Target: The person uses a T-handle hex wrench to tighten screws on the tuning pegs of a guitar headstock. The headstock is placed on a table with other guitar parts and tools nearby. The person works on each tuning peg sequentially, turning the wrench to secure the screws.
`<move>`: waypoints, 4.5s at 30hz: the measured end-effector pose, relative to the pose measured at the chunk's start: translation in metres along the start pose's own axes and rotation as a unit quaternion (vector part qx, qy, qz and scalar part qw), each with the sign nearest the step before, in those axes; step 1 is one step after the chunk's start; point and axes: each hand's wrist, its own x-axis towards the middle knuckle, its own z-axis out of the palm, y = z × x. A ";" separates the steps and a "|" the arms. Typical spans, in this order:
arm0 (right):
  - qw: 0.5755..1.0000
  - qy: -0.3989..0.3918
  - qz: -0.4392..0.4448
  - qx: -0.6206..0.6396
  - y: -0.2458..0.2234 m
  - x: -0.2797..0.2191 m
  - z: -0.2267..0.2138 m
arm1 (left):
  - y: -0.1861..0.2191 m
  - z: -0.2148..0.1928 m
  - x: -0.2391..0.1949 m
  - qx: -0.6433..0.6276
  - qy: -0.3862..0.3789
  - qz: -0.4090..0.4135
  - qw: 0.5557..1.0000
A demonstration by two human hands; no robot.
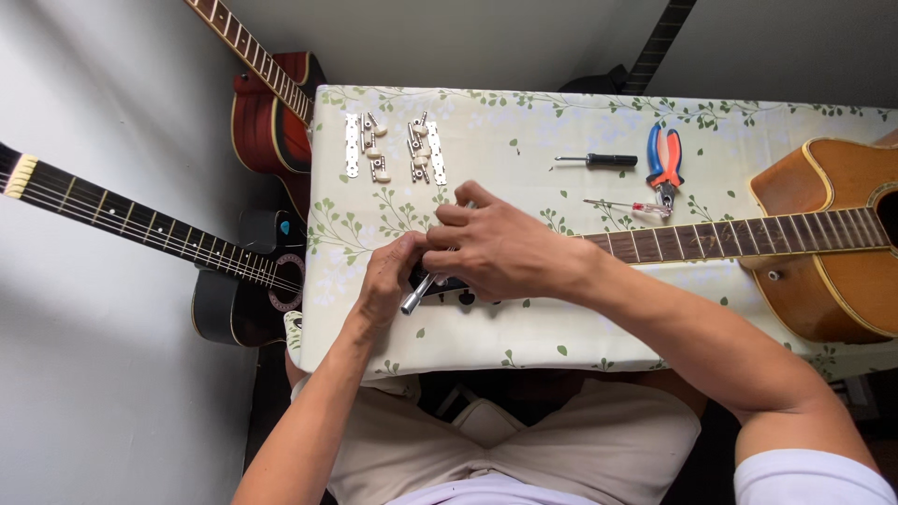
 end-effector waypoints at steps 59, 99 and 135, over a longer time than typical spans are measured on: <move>0.882 0.177 0.214 0.381 -0.004 -0.027 0.082 | 0.003 -0.007 -0.005 0.279 0.011 0.079 0.957; 0.906 0.168 0.170 0.349 -0.003 -0.019 0.063 | 0.007 -0.010 -0.004 0.360 0.013 0.161 0.919; 0.855 0.333 0.247 0.310 -0.018 -0.036 0.023 | 0.001 -0.008 -0.011 0.334 0.002 0.122 0.935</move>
